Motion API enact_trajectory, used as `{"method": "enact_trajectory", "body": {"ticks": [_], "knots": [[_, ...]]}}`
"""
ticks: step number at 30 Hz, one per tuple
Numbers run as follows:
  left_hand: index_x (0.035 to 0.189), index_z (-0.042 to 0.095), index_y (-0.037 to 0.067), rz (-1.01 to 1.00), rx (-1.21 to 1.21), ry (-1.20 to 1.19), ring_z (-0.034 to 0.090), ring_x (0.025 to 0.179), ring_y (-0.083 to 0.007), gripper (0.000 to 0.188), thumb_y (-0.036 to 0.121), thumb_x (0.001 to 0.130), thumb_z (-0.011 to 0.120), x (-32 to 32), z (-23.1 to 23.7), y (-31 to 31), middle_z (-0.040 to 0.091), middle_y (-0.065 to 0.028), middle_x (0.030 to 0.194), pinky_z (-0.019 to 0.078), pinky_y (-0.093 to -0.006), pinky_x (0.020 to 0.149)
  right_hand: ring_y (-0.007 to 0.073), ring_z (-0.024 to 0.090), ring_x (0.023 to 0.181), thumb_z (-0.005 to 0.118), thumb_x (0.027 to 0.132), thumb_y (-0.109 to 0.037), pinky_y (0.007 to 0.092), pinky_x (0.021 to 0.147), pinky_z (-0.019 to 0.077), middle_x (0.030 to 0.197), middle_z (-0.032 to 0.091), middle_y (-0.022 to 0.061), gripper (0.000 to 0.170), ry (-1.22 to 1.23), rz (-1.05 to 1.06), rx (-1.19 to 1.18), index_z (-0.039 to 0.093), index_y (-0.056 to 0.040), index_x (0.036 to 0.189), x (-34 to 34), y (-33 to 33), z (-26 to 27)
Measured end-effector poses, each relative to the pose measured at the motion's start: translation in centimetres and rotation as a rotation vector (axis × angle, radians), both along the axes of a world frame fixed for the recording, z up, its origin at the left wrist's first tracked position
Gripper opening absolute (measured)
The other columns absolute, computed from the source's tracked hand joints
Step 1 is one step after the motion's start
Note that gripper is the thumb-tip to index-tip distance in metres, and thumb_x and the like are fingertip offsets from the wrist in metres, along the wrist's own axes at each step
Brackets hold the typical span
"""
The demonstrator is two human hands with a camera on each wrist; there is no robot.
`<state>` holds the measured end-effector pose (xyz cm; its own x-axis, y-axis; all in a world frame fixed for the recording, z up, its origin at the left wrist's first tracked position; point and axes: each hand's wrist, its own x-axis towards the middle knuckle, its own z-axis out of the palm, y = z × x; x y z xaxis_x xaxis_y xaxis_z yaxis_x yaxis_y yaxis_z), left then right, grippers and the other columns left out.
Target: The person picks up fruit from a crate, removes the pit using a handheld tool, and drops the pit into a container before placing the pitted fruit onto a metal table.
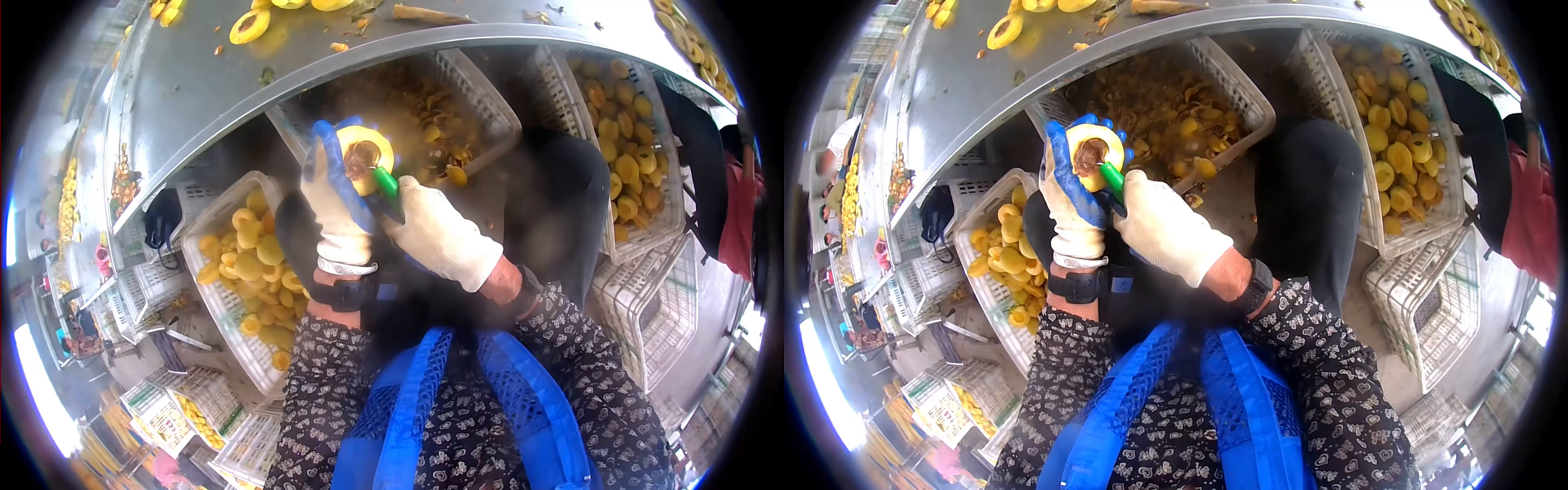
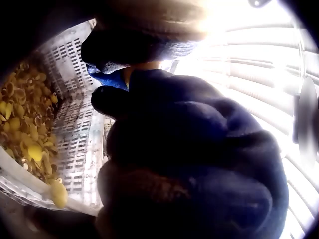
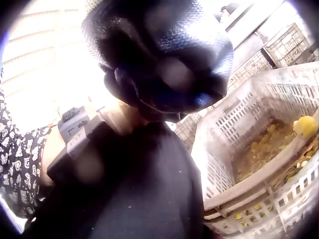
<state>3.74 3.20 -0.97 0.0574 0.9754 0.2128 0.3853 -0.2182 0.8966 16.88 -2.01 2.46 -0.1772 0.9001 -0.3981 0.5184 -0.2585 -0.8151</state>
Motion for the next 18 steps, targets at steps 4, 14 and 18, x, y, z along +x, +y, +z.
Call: {"method": "enact_trajectory", "body": {"ticks": [4, 14, 18], "knots": [[0.108, 0.06, 0.0, 0.003, -0.125, -0.262, 0.067, 0.096, -0.025, 0.027, 0.023, 0.104, 0.047, 0.4, 0.2, 0.0, 0.064, -0.0151, 0.108, 0.0604, -0.0361, 0.081, 0.0456, 0.063, 0.098, 0.063, 0.09, -0.022, 0.0475, 0.083, 0.05, 0.099, 0.065, 0.0307, 0.032, 0.084, -0.029, -0.063, 0.055, 0.0071, 0.103, 0.3, 0.2, 0.0], [0.11, 0.06, -0.002, 0.116, -0.007, -0.215, 0.068, 0.087, -0.0265, 0.043, 0.038, 0.104, 0.046, 0.6, -1.5, 0.6, 0.067, -0.0172, 0.096, 0.0615, -0.0387, 0.073, 0.0455, 0.063, 0.1, 0.06, 0.09, -0.023, 0.0474, 0.084, 0.0505, 0.101, 0.066, 0.0301, 0.033, 0.047, -0.013, -0.106, 0.06, 0.0073, 0.103, -0.3, 0.9, 0.8], [0.111, 0.059, -0.004, 0.083, -0.189, -0.507, 0.069, 0.082, -0.0274, 0.05, 0.044, 0.102, 0.048, 0.7, -1.3, 0.7, 0.067, -0.0184, 0.099, 0.0616, -0.0393, 0.073, 0.0435, 0.065, 0.095, 0.061, 0.087, -0.025, 0.045, 0.082, 0.0502, 0.097, 0.067, 0.0268, 0.033, 0.107, -0.012, -0.134, 0.062, 0.005, 0.102, 0.1, 1.2, -0.3]]}}
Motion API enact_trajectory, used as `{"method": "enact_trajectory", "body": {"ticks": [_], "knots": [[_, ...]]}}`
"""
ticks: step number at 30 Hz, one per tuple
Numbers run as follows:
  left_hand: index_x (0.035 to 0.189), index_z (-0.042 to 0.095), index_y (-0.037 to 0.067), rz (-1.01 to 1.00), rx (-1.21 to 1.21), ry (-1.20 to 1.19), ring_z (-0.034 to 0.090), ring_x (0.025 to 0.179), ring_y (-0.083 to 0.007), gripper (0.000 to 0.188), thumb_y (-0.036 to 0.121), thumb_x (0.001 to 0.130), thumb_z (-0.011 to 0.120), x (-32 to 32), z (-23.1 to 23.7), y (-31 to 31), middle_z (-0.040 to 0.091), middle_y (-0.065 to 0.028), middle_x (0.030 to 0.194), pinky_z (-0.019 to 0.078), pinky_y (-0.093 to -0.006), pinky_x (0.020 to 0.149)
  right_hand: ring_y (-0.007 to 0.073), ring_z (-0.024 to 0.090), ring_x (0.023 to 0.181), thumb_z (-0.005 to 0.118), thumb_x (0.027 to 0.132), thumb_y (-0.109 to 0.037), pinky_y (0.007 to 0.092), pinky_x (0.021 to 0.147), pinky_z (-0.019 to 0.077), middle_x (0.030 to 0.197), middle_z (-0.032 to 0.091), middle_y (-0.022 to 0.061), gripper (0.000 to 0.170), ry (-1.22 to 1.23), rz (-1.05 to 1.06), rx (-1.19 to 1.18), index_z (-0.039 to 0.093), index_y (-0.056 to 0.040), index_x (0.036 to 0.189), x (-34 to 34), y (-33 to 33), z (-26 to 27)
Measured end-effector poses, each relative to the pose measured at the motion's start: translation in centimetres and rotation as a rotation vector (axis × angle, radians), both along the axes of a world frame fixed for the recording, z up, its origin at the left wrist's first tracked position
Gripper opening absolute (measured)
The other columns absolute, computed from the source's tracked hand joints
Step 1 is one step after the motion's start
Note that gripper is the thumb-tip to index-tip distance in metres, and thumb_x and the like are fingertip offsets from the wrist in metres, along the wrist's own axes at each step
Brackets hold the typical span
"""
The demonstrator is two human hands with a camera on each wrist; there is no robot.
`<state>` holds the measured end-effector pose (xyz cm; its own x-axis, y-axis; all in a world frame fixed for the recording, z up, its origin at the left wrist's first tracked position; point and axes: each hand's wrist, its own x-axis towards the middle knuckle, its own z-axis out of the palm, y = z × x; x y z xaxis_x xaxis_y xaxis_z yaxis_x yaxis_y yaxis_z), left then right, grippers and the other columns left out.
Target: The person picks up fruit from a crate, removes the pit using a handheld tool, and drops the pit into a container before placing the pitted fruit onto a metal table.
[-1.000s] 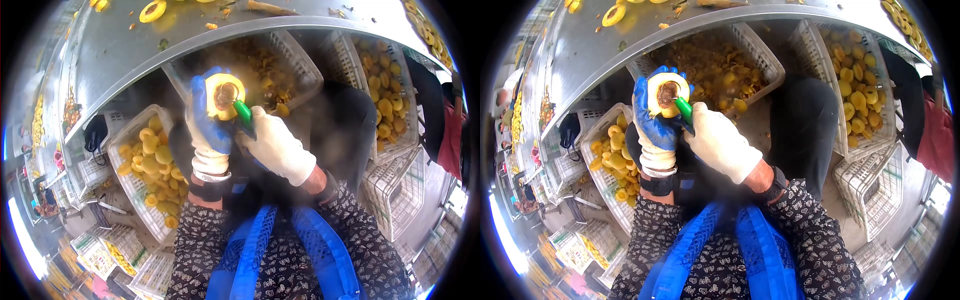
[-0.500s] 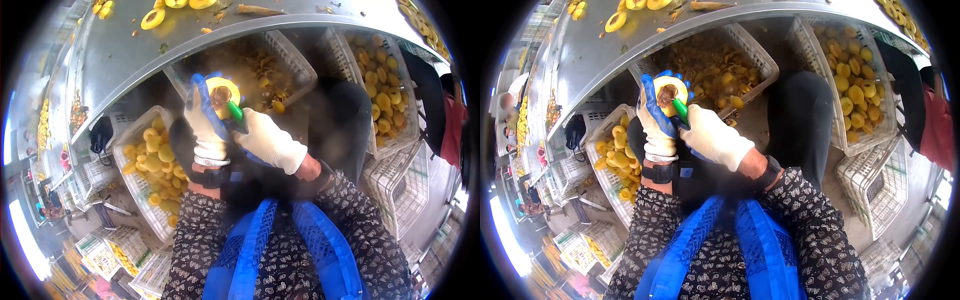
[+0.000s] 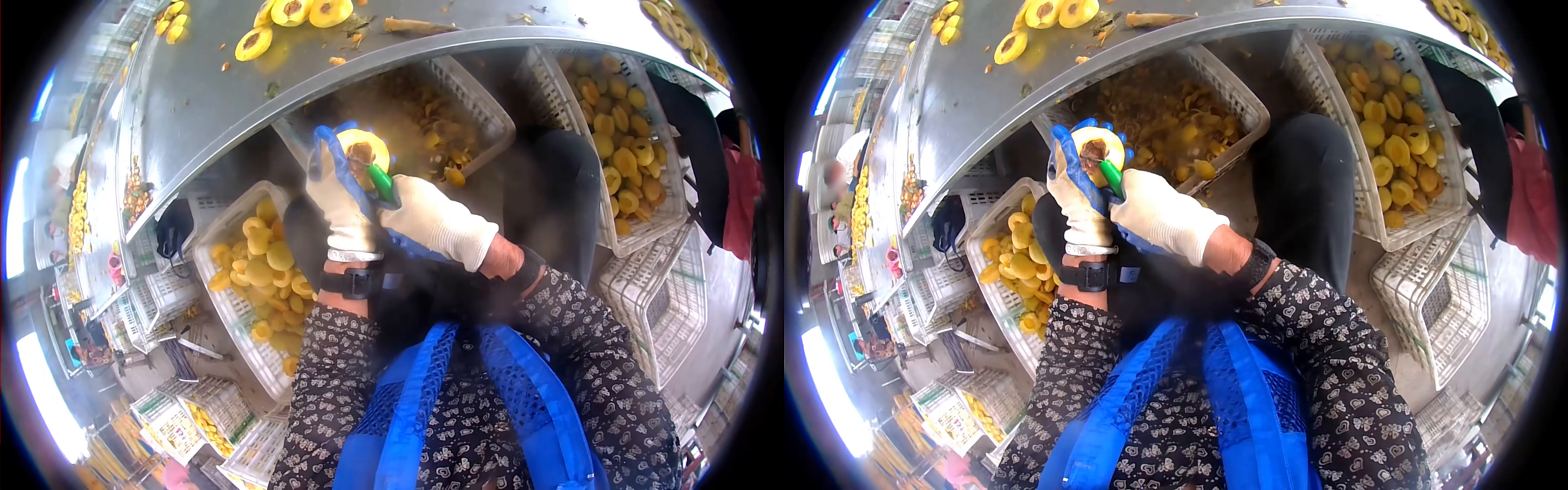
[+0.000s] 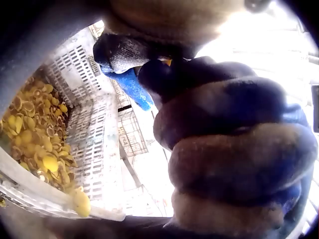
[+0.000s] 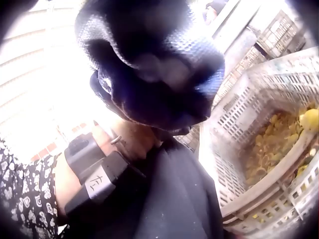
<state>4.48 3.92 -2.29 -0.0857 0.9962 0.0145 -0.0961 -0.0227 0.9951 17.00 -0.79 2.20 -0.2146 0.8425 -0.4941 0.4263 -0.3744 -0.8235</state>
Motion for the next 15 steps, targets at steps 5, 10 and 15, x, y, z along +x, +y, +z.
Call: {"method": "enact_trajectory", "body": {"ticks": [5, 10, 15], "knots": [[0.114, 0.059, -0.005, -0.012, -0.06, -0.107, 0.07, 0.084, -0.0296, 0.052, 0.045, 0.102, 0.049, 0.6, 0.5, -0.4, 0.068, -0.0194, 0.101, 0.062, -0.0411, 0.071, 0.0428, 0.065, 0.098, 0.06, 0.089, -0.023, 0.0467, 0.082, 0.0515, 0.101, 0.067, 0.0281, 0.033, 0.037, 0.041, -0.033, 0.063, 0.0065, 0.103, 0.9, -0.5, 1.2], [0.116, 0.06, -0.004, -0.083, -0.209, -0.19, 0.071, 0.085, -0.0304, 0.056, 0.049, 0.099, 0.052, 0.6, 1.3, -0.9, 0.068, -0.0208, 0.103, 0.0623, -0.0405, 0.07, 0.025, 0.066, 0.07, 0.062, 0.086, -0.021, 0.0372, 0.066, 0.0518, 0.078, 0.067, 0.0137, 0.031, -0.165, 0.06, 0.166, 0.059, 0.0037, 0.104, 0.7, -1.8, -0.6], [0.117, 0.06, -0.004, -0.227, -0.294, -0.115, 0.071, 0.084, -0.0306, 0.059, 0.051, 0.097, 0.054, -0.1, 2.3, -1.0, 0.069, -0.0219, 0.103, 0.0622, -0.0405, 0.067, 0.0166, 0.058, 0.055, 0.06, 0.09, -0.018, 0.0322, 0.05, 0.0475, 0.068, 0.059, 0.0062, 0.02, 0.409, -0.015, -0.3, 0.058, 0.0003, 0.096, 2.9, -2.2, 1.7]]}}
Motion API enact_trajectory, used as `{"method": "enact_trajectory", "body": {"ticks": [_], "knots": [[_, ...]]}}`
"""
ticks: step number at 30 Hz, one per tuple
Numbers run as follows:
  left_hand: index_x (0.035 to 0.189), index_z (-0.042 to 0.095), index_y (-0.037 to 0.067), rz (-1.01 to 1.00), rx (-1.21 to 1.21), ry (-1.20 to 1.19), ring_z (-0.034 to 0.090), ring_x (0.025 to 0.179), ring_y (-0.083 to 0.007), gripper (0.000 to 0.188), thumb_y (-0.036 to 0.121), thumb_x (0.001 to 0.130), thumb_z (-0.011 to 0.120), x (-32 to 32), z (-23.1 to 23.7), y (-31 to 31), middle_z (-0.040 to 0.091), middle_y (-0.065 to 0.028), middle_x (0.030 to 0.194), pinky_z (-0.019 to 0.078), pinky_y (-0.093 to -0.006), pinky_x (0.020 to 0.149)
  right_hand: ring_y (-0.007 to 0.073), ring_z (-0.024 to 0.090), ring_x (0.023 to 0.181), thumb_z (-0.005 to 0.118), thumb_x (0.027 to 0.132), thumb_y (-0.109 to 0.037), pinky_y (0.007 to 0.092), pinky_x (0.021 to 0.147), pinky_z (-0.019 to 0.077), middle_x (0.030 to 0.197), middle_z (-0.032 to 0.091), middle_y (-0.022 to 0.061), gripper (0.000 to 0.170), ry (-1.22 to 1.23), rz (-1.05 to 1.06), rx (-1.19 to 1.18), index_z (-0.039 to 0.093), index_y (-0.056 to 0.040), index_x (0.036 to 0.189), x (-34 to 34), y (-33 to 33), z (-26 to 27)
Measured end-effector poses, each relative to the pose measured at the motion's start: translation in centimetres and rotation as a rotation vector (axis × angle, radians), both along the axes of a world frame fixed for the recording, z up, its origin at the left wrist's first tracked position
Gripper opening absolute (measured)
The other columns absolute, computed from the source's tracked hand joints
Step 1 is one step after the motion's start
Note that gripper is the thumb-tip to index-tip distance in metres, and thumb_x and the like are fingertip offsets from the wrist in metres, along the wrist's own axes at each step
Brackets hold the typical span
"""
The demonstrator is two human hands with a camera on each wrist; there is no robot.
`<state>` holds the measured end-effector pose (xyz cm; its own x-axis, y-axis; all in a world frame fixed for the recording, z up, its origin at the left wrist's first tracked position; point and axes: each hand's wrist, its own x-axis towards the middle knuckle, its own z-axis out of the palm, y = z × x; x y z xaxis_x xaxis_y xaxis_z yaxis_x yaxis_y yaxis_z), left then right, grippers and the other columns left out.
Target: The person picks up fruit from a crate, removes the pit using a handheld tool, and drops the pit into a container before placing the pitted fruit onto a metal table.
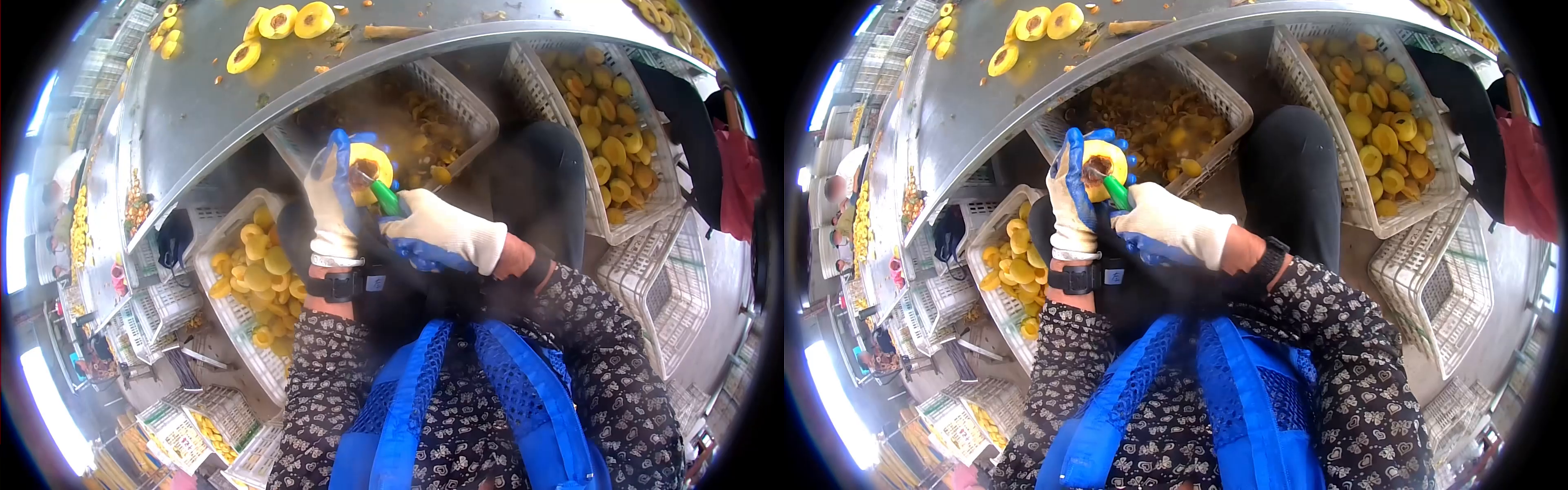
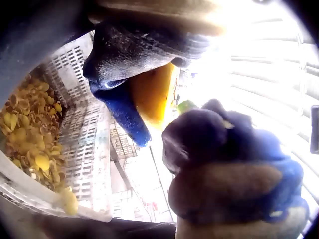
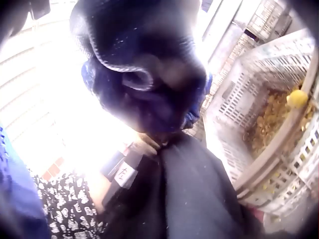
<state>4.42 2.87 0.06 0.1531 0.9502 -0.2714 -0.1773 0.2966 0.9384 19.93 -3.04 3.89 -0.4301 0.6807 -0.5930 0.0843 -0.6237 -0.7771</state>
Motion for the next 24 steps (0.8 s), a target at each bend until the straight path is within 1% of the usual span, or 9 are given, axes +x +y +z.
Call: {"method": "enact_trajectory", "body": {"ticks": [1, 4, 8, 9, 12, 16, 19, 22, 24], "knots": [[0.117, 0.06, -0.004, -0.042, -0.034, -0.008, 0.072, 0.084, -0.0305, 0.059, 0.051, 0.097, 0.054, -0.1, 0.0, 0.2, 0.069, -0.0219, 0.103, 0.0621, -0.0405, 0.067, 0.0172, 0.058, 0.053, 0.059, 0.091, -0.017, 0.0323, 0.049, 0.047, 0.067, 0.059, 0.0063, 0.018, 0.165, -0.047, -0.093, 0.059, 0.0002, 0.096, 0.4, -0.4, 0.2], [0.118, 0.06, -0.004, -0.147, -0.012, -0.037, 0.072, 0.082, -0.0304, 0.057, 0.049, 0.098, 0.054, -0.4, 0.4, 0.3, 0.069, -0.0218, 0.103, 0.0621, -0.0405, 0.067, 0.0095, 0.046, 0.046, 0.059, 0.093, -0.015, 0.0276, 0.042, 0.0396, 0.063, 0.049, -0.0005, 0.012, 0.286, -0.119, -0.168, 0.057, -0.0035, 0.092, 0.0, -1.6, 0.7], [0.113, 0.063, -0.004, -0.218, 0.044, 0.087, 0.072, 0.079, -0.0287, 0.057, 0.049, 0.097, 0.055, -1.2, 0.3, 0.9, 0.07, -0.0201, 0.097, 0.0614, -0.0377, 0.066, 0.0096, 0.049, 0.046, 0.06, 0.095, -0.016, 0.0246, 0.04, 0.0387, 0.062, 0.051, -0.0004, 0.014, 0.284, -0.182, -0.22, 0.055, -0.0031, 0.098, -0.9, -1.6, 0.3], [0.112, 0.063, -0.005, -0.163, 0.069, 0.108, 0.072, 0.079, -0.0283, 0.056, 0.049, 0.097, 0.055, -1.1, -0.1, 0.9, 0.07, -0.02, 0.096, 0.0612, -0.037, 0.065, 0.0093, 0.049, 0.046, 0.06, 0.096, -0.016, 0.0246, 0.039, 0.0382, 0.062, 0.05, -0.0005, 0.016, 0.431, -0.151, -0.324, 0.057, -0.0021, 0.103, -0.3, -1.5, -0.4], [0.11, 0.064, -0.005, 0.013, 0.145, 0.178, 0.072, 0.077, -0.0274, 0.054, 0.046, 0.098, 0.055, -1.2, -1.4, 1.0, 0.071, -0.0196, 0.093, 0.0607, -0.0346, 0.064, 0.009, 0.048, 0.045, 0.06, 0.096, -0.016, 0.025, 0.038, 0.0373, 0.062, 0.05, -0.0004, 0.016, 0.503, -0.188, -0.387, 0.057, -0.0013, 0.102, -0.7, -1.4, 0.5], [0.108, 0.063, -0.008, 0.022, 0.133, 0.086, 0.072, 0.081, -0.0289, 0.05, 0.041, 0.099, 0.056, -1.7, -1.5, 1.0, 0.07, -0.0205, 0.096, 0.0614, -0.0358, 0.065, 0.0094, 0.046, 0.042, 0.059, 0.096, -0.015, 0.025, 0.036, 0.0351, 0.061, 0.049, -0.0003, 0.015, 0.221, -0.178, -0.194, 0.056, -0.0009, 0.099, -2.1, -1.0, 1.1], [0.108, 0.063, -0.009, -0.007, 0.157, 0.061, 0.072, 0.08, -0.0287, 0.047, 0.036, 0.098, 0.059, -1.6, -1.1, 0.8, 0.07, -0.0198, 0.096, 0.0614, -0.0352, 0.067, 0.0091, 0.046, 0.043, 0.059, 0.096, -0.015, 0.0251, 0.038, 0.0362, 0.061, 0.049, -0.0003, 0.014, 0.35, -0.167, -0.382, 0.056, -0.002, 0.099, -1.3, -0.7, 1.0], [0.107, 0.063, -0.009, 0.056, 0.223, 0.062, 0.072, 0.08, -0.028, 0.045, 0.035, 0.098, 0.06, -1.3, -0.9, 0.3, 0.071, -0.0185, 0.095, 0.061, -0.035, 0.069, 0.0114, 0.046, 0.042, 0.06, 0.095, -0.017, 0.0276, 0.038, 0.0391, 0.062, 0.05, 0.001, 0.015, 0.485, -0.203, -0.36, 0.055, -0.0033, 0.093, -1.6, -1.3, 0.5], [0.105, 0.065, -0.007, 0.16, 0.228, 0.042, 0.07, 0.077, -0.0225, 0.038, 0.029, 0.096, 0.063, -1.2, -0.6, 0.2, 0.071, -0.0146, 0.092, 0.0578, -0.0313, 0.067, 0.0115, 0.048, 0.043, 0.059, 0.094, -0.015, 0.0279, 0.039, 0.0404, 0.063, 0.051, 0.0013, 0.013, 0.335, -0.169, -0.255, 0.055, -0.0028, 0.092, -2.3, -1.0, 0.7]]}}
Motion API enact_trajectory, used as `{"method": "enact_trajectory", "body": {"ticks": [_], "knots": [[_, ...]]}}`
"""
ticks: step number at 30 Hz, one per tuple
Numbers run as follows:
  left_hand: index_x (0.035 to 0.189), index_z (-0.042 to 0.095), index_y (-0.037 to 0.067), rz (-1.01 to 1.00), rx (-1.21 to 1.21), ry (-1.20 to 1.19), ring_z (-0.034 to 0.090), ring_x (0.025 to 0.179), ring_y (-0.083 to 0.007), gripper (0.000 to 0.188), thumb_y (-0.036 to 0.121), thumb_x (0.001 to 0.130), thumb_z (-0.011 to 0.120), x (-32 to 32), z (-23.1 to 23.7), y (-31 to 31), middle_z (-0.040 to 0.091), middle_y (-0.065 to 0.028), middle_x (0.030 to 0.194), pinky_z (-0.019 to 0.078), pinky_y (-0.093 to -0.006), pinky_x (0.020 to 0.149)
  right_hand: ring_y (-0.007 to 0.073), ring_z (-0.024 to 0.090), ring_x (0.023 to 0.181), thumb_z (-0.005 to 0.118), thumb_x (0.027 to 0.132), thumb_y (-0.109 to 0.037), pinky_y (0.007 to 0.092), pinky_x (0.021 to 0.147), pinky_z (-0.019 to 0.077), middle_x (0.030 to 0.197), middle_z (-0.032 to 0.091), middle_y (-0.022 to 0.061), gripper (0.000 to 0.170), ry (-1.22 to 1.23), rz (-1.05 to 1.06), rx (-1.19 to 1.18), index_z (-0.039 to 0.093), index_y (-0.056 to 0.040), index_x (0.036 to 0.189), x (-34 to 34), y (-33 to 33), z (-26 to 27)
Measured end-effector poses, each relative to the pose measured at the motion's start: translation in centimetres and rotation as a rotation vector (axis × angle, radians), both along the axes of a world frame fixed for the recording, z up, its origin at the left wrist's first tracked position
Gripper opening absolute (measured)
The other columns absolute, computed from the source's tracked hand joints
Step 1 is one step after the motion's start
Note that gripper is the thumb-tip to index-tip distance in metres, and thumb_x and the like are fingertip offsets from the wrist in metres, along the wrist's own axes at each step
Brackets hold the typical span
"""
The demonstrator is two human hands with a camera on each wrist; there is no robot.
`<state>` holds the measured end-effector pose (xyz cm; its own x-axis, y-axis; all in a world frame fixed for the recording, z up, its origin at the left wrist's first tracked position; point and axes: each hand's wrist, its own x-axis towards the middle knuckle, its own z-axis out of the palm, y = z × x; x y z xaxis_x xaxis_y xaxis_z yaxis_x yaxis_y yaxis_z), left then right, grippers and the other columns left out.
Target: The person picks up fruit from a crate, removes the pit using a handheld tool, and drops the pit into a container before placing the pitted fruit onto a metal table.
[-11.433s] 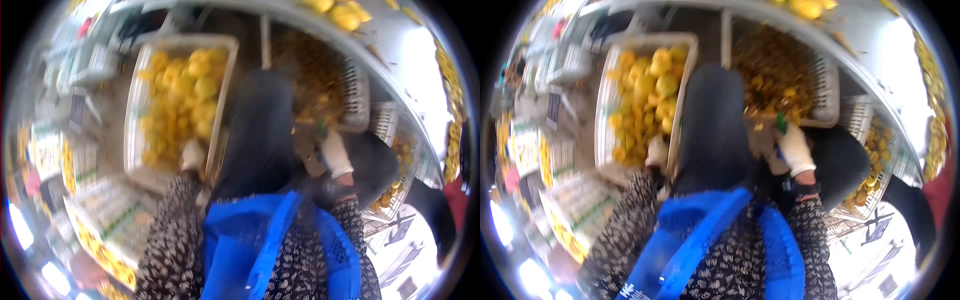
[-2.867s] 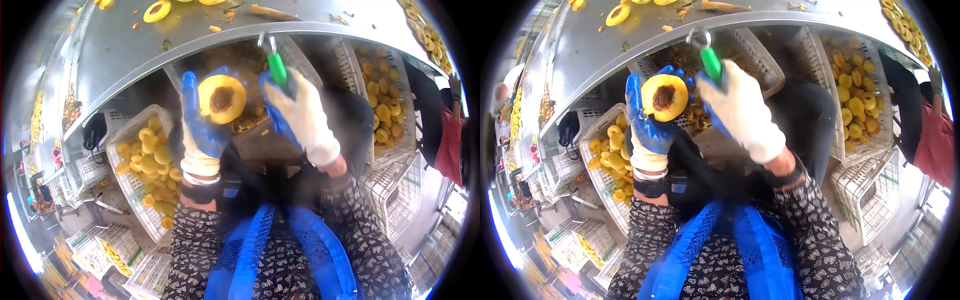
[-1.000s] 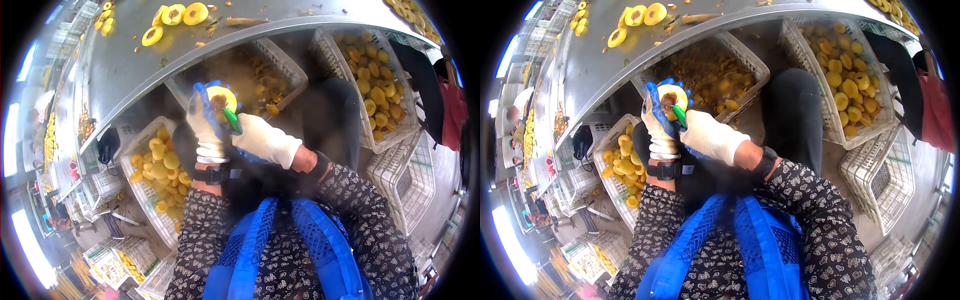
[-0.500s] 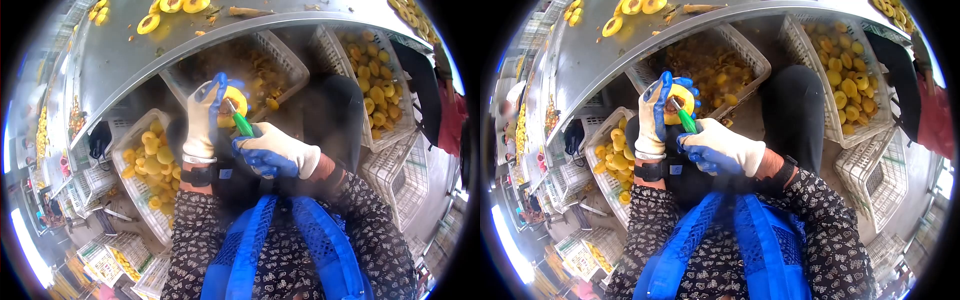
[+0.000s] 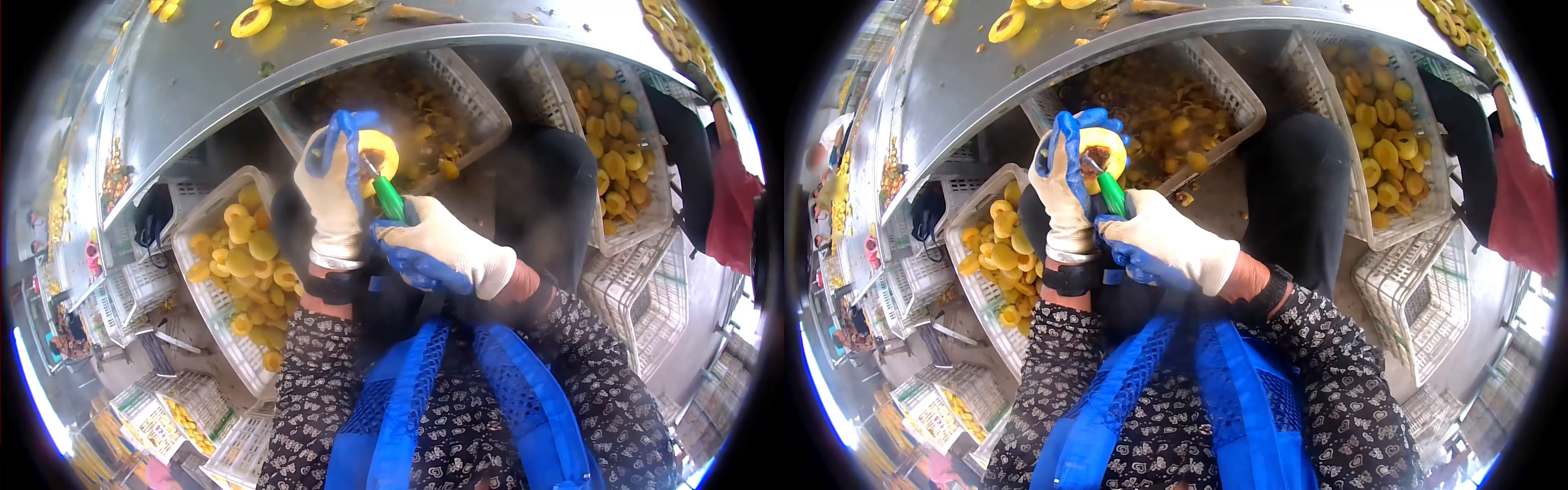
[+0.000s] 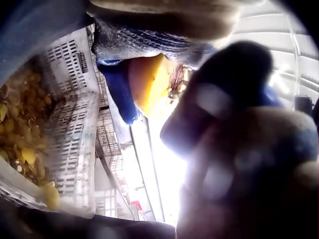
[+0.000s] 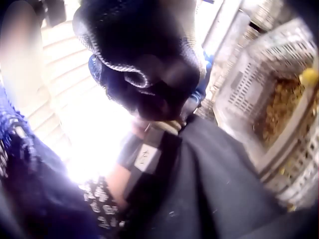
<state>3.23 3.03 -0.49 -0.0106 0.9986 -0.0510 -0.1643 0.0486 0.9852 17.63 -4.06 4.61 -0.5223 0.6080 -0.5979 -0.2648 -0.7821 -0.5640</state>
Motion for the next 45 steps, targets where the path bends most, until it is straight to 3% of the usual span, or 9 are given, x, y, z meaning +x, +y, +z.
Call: {"method": "enact_trajectory", "body": {"ticks": [2, 7, 10, 14, 19, 34, 39, 40, 45], "knots": [[0.102, 0.067, -0.003, 0.114, -0.056, -0.068, 0.066, 0.07, -0.0123, 0.025, 0.019, 0.091, 0.069, 0.7, 0.5, -0.3, 0.07, -0.0076, 0.086, 0.052, -0.0239, 0.063, 0.0114, 0.049, 0.044, 0.058, 0.093, -0.014, 0.0275, 0.039, 0.0405, 0.063, 0.051, 0.0011, 0.012, -0.11, 0.048, 0.055, 0.055, -0.0027, 0.093, 0.0, 0.6, 0.2], [0.102, 0.066, -0.002, -0.014, -0.168, 0.035, 0.065, 0.069, -0.0115, 0.024, 0.018, 0.09, 0.071, 0.8, 0.0, -0.1, 0.069, -0.0061, 0.084, 0.0516, -0.0243, 0.062, 0.0098, 0.048, 0.043, 0.058, 0.096, -0.018, 0.0247, 0.036, 0.0361, 0.062, 0.05, 0.0, 0.014, -0.027, 0.054, -0.083, 0.056, -0.0045, 0.1, 1.1, 0.4, -0.7], [0.106, 0.065, -0.007, -0.082, -0.065, 0.026, 0.072, 0.077, -0.0274, 0.044, 0.036, 0.096, 0.064, 0.4, -0.5, 0.3, 0.071, -0.0181, 0.093, 0.0604, -0.0353, 0.067, 0.0096, 0.047, 0.043, 0.058, 0.096, -0.018, 0.0248, 0.036, 0.0357, 0.061, 0.049, 0.0001, 0.013, 0.315, -0.008, -0.157, 0.056, -0.0049, 0.1, 1.7, 0.0, -0.9], [0.107, 0.064, -0.008, -0.11, -0.146, 0.07, 0.071, 0.076, -0.0279, 0.046, 0.037, 0.096, 0.063, 0.0, -2.0, 1.0, 0.07, -0.0192, 0.091, 0.061, -0.0361, 0.065, 0.0099, 0.044, 0.04, 0.059, 0.095, -0.017, 0.0253, 0.036, 0.0339, 0.06, 0.047, -0.0013, 0.014, -0.288, 0.057, 0.156, 0.056, -0.0037, 0.097, 0.2, 0.3, -0.8], [0.106, 0.064, -0.007, -0.238, -0.19, 0.033, 0.071, 0.076, -0.0265, 0.043, 0.035, 0.096, 0.063, 0.6, -0.4, 0.5, 0.071, -0.0173, 0.09, 0.0609, -0.0361, 0.065, 0.0094, 0.044, 0.04, 0.06, 0.097, -0.019, 0.025, 0.033, 0.0331, 0.061, 0.047, -0.0013, 0.019, 0.408, 0.063, -0.196, 0.053, -0.002, 0.103, 3.1, -0.6, -2.6], [0.112, 0.062, -0.007, -0.115, 0.05, 0.122, 0.071, 0.084, -0.0292, 0.055, 0.045, 0.101, 0.05, 0.6, 0.6, 0.8, 0.069, -0.022, 0.1, 0.0611, -0.0367, 0.071, 0.0083, 0.048, 0.047, 0.063, 0.094, -0.023, 0.0231, 0.039, 0.0368, 0.067, 0.051, -0.0011, 0.02, 0.075, -0.172, 0.022, 0.055, -0.0038, 0.095, -0.2, -0.1, -0.2], [0.11, 0.061, -0.009, -0.04, 0.066, 0.103, 0.07, 0.09, -0.0291, 0.055, 0.045, 0.101, 0.05, 0.0, -0.3, 1.2, 0.068, -0.0219, 0.103, 0.0595, -0.0388, 0.08, 0.0377, 0.067, 0.071, 0.064, 0.092, -0.025, 0.0424, 0.062, 0.0516, 0.081, 0.066, 0.0215, 0.03, -0.965, -0.043, 0.731, 0.053, 0.002, 0.098, -1.9, -0.2, -1.6], [0.111, 0.061, -0.008, -0.027, 0.09, 0.093, 0.069, 0.092, -0.0276, 0.053, 0.043, 0.102, 0.048, 0.0, -0.2, 1.2, 0.068, -0.0203, 0.104, 0.0574, -0.0375, 0.084, 0.0472, 0.064, 0.083, 0.066, 0.09, -0.027, 0.0474, 0.071, 0.0507, 0.087, 0.065, 0.0286, 0.033, -0.964, -0.092, 0.614, 0.053, 0.0026, 0.099, -1.4, -0.2, -1.0], [0.116, 0.062, -0.002, 0.038, -0.061, -0.353, 0.066, 0.099, -0.0215, 0.049, 0.041, 0.105, 0.041, 1.1, 1.2, 0.8, 0.068, -0.0145, 0.108, 0.0545, -0.0324, 0.088, 0.0115, 0.058, 0.06, 0.066, 0.094, -0.024, 0.0292, 0.054, 0.048, 0.074, 0.064, 0.007, 0.028, -0.566, -0.321, 0.32, 0.058, 0.0013, 0.102, -0.5, 1.5, -2.1]]}}
